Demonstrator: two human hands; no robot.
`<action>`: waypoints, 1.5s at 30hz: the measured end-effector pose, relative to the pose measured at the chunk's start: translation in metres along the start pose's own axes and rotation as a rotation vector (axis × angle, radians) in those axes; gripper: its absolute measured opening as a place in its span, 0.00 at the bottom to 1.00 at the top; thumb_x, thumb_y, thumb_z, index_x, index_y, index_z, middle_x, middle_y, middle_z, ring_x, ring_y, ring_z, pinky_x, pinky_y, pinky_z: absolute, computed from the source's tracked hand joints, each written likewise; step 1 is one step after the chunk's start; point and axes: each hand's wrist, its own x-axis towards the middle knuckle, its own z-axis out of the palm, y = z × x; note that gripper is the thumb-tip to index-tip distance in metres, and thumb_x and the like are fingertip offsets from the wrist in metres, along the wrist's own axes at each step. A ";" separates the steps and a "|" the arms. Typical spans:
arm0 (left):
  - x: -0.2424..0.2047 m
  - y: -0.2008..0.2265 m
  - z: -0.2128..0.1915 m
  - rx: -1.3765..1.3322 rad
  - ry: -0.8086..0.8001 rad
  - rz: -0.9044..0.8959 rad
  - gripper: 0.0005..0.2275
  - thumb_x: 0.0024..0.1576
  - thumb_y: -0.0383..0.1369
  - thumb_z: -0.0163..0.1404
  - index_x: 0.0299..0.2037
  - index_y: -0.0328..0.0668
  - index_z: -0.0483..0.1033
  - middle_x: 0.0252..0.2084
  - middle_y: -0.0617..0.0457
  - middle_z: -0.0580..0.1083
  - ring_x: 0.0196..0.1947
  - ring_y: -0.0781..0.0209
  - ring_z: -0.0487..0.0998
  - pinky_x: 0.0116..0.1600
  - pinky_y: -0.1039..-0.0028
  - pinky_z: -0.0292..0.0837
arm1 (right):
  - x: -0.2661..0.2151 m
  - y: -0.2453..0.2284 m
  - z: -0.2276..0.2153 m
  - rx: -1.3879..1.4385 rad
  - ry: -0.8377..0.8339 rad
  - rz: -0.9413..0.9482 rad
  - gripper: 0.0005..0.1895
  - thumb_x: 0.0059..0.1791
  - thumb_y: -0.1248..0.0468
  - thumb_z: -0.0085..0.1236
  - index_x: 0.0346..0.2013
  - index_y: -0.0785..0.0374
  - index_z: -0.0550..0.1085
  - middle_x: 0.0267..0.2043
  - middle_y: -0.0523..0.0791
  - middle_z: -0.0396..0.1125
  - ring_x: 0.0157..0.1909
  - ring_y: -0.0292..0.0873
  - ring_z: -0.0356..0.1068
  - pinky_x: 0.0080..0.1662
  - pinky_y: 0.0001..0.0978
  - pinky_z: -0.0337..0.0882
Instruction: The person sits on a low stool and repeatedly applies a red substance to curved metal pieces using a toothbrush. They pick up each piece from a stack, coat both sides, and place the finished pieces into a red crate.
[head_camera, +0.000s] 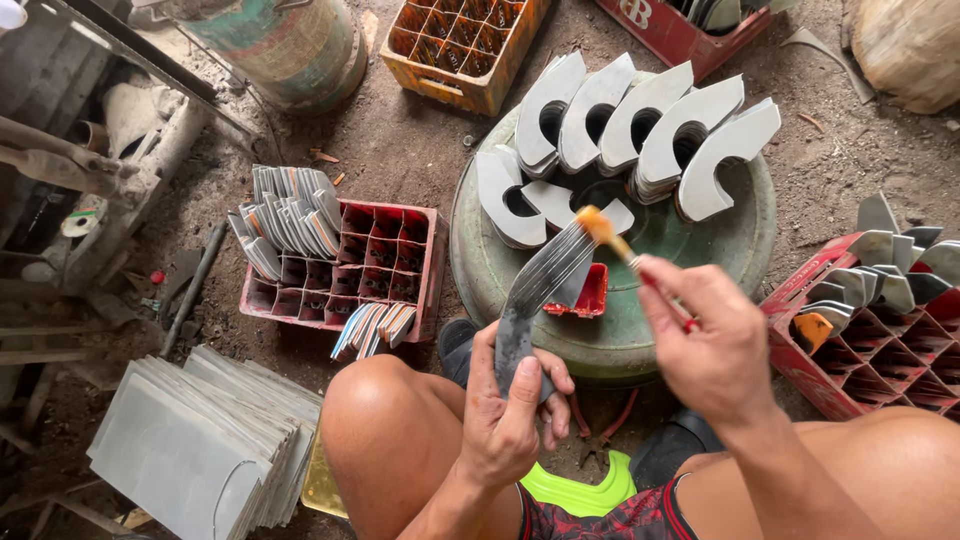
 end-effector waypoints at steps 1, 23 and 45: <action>-0.001 0.001 -0.001 -0.021 -0.002 -0.002 0.14 0.69 0.29 0.38 0.63 0.41 0.52 0.38 0.44 0.73 0.20 0.66 0.72 0.21 0.81 0.65 | 0.002 0.000 -0.004 -0.009 0.027 -0.016 0.15 0.51 0.72 0.63 0.54 0.62 0.77 0.36 0.45 0.68 0.32 0.37 0.67 0.34 0.28 0.66; -0.005 0.002 -0.002 0.215 -0.020 0.041 0.15 0.70 0.29 0.37 0.65 0.42 0.52 0.38 0.46 0.73 0.21 0.70 0.72 0.22 0.84 0.65 | -0.014 -0.013 0.005 0.208 -0.149 -0.161 0.17 0.47 0.72 0.64 0.50 0.60 0.79 0.37 0.43 0.70 0.30 0.31 0.68 0.30 0.23 0.67; -0.005 0.014 -0.007 -0.015 -0.039 0.019 0.11 0.70 0.28 0.37 0.60 0.39 0.53 0.38 0.43 0.72 0.19 0.65 0.72 0.20 0.81 0.66 | -0.007 0.001 -0.028 0.115 -0.203 -0.162 0.17 0.46 0.71 0.64 0.49 0.56 0.79 0.36 0.40 0.69 0.26 0.30 0.64 0.28 0.22 0.64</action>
